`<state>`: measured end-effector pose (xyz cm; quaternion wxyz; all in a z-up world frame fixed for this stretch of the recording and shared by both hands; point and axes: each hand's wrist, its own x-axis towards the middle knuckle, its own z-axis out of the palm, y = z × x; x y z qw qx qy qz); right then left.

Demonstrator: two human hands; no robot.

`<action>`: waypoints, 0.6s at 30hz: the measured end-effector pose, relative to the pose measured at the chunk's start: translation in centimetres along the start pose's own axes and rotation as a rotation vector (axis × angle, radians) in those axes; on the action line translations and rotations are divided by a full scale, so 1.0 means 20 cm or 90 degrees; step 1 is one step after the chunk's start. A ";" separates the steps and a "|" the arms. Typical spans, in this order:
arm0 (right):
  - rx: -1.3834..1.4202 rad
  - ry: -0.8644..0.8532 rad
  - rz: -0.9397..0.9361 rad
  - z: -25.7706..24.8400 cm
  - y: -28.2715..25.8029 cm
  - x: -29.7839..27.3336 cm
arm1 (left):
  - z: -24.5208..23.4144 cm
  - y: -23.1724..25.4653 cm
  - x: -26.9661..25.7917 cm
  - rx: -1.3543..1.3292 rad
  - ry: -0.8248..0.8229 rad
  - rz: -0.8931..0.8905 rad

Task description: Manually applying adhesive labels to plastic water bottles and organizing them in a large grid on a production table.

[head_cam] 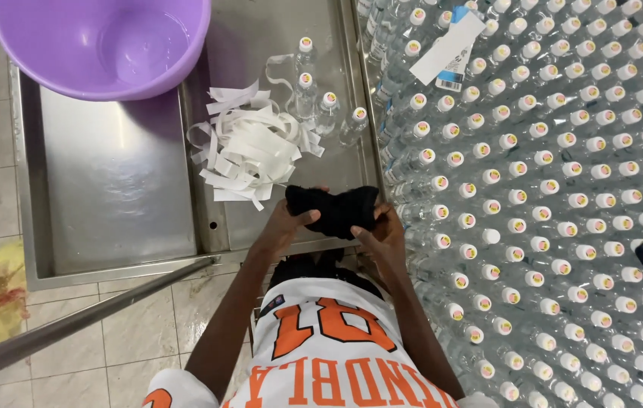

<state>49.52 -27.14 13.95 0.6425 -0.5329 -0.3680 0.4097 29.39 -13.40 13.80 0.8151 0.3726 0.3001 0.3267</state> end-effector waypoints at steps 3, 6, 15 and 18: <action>0.082 0.012 0.064 -0.03 -0.08 0.00 | 0.08 0.20 -0.03 0.117 -0.059 0.007; 0.219 -0.063 0.071 0.05 -0.18 0.04 | 0.20 0.38 -0.05 0.192 -0.126 0.022; 0.004 -0.039 0.114 -0.05 -0.12 0.12 | 0.18 0.59 0.07 0.365 -0.279 0.005; -0.195 -0.026 0.051 0.01 -0.31 0.15 | 0.15 0.63 0.09 0.514 -0.278 -0.004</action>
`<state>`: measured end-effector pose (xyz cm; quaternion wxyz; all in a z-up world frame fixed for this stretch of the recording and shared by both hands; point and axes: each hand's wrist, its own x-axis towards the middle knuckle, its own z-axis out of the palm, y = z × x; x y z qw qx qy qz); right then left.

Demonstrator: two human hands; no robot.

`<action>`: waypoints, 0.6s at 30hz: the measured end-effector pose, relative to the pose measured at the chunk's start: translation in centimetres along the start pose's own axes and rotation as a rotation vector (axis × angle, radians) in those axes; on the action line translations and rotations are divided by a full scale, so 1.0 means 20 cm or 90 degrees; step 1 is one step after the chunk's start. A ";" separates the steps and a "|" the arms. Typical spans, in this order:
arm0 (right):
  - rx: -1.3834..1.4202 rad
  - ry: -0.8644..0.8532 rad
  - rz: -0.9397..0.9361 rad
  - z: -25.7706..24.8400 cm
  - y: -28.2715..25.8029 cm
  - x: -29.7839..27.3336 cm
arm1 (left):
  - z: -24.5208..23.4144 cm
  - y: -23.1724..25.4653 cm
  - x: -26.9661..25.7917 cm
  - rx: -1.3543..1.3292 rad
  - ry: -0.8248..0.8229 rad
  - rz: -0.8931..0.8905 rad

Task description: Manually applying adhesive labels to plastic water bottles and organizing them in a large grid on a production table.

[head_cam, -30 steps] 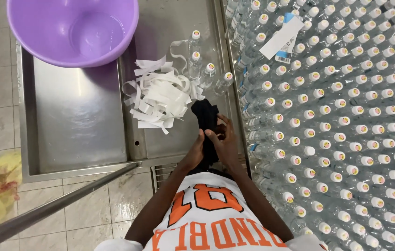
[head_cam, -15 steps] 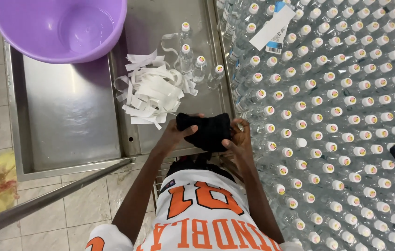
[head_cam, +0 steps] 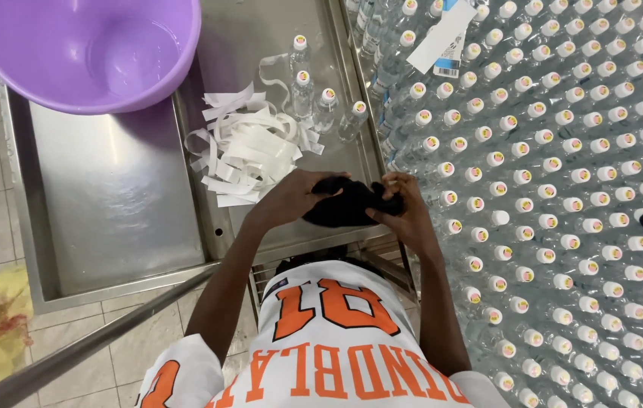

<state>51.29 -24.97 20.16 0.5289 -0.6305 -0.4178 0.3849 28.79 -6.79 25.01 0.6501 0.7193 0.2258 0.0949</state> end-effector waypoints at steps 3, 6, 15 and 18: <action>-0.149 0.033 -0.073 0.00 -0.14 -0.06 | -0.05 0.00 0.00 0.202 -0.029 0.012; -0.113 0.052 -0.178 0.00 -0.07 -0.11 | -0.11 -0.04 -0.02 0.238 -0.054 0.171; -0.254 0.153 -0.040 0.10 -0.10 -0.14 | -0.14 -0.33 0.05 0.282 0.007 0.140; -0.219 0.177 -0.058 0.09 -0.02 -0.08 | -0.20 -0.32 0.18 0.127 -0.034 0.024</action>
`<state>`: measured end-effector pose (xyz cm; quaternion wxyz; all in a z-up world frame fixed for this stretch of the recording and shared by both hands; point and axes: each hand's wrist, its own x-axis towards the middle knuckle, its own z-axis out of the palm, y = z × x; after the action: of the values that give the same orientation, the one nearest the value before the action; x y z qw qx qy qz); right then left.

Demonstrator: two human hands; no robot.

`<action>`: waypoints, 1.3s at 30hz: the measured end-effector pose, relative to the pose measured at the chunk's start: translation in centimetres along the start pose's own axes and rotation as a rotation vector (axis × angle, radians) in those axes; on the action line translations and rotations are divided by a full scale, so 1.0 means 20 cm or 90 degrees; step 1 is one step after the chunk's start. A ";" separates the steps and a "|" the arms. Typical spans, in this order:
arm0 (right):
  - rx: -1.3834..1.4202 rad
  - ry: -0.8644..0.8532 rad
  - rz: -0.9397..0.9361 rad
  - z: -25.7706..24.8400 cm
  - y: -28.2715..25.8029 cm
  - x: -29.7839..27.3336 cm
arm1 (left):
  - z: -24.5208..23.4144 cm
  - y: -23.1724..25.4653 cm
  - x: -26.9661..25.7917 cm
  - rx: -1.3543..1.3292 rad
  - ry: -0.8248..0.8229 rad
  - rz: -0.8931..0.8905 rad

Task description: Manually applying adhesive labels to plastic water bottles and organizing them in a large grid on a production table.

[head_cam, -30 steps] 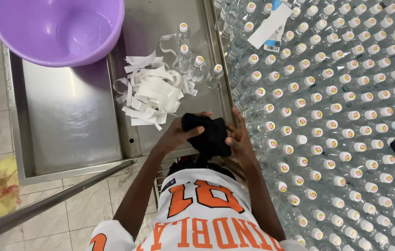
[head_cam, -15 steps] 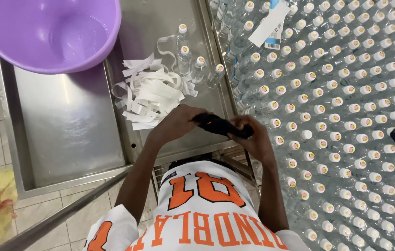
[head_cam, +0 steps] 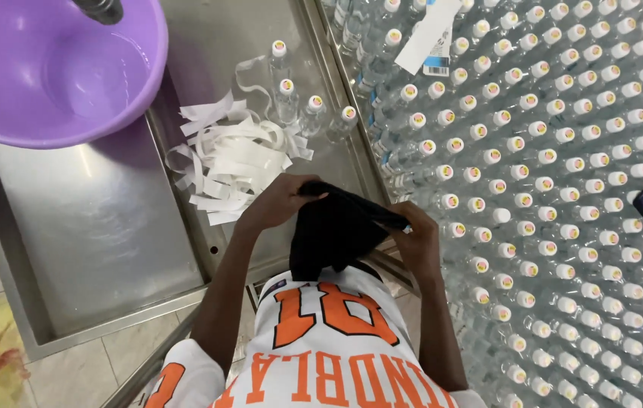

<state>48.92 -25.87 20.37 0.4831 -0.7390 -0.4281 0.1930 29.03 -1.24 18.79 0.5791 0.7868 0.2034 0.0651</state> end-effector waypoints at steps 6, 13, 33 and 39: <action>-0.042 0.020 -0.022 -0.05 -0.05 -0.10 | -0.03 0.10 -0.05 -0.042 -0.059 0.076; -0.097 -0.090 -0.109 0.19 -0.09 -0.32 | -0.07 -0.14 -0.28 -0.005 -0.057 0.102; 0.012 -0.024 0.053 0.12 -0.18 -0.25 | -0.05 0.10 -0.11 -0.105 0.032 0.075; -0.041 -0.047 0.028 0.45 0.01 -0.28 | -0.05 -0.22 -0.02 -0.138 -0.008 0.064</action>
<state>39.54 -25.64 15.41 0.4384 -0.7558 -0.4356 0.2165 27.21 0.55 15.11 0.6581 0.7290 0.1522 0.1107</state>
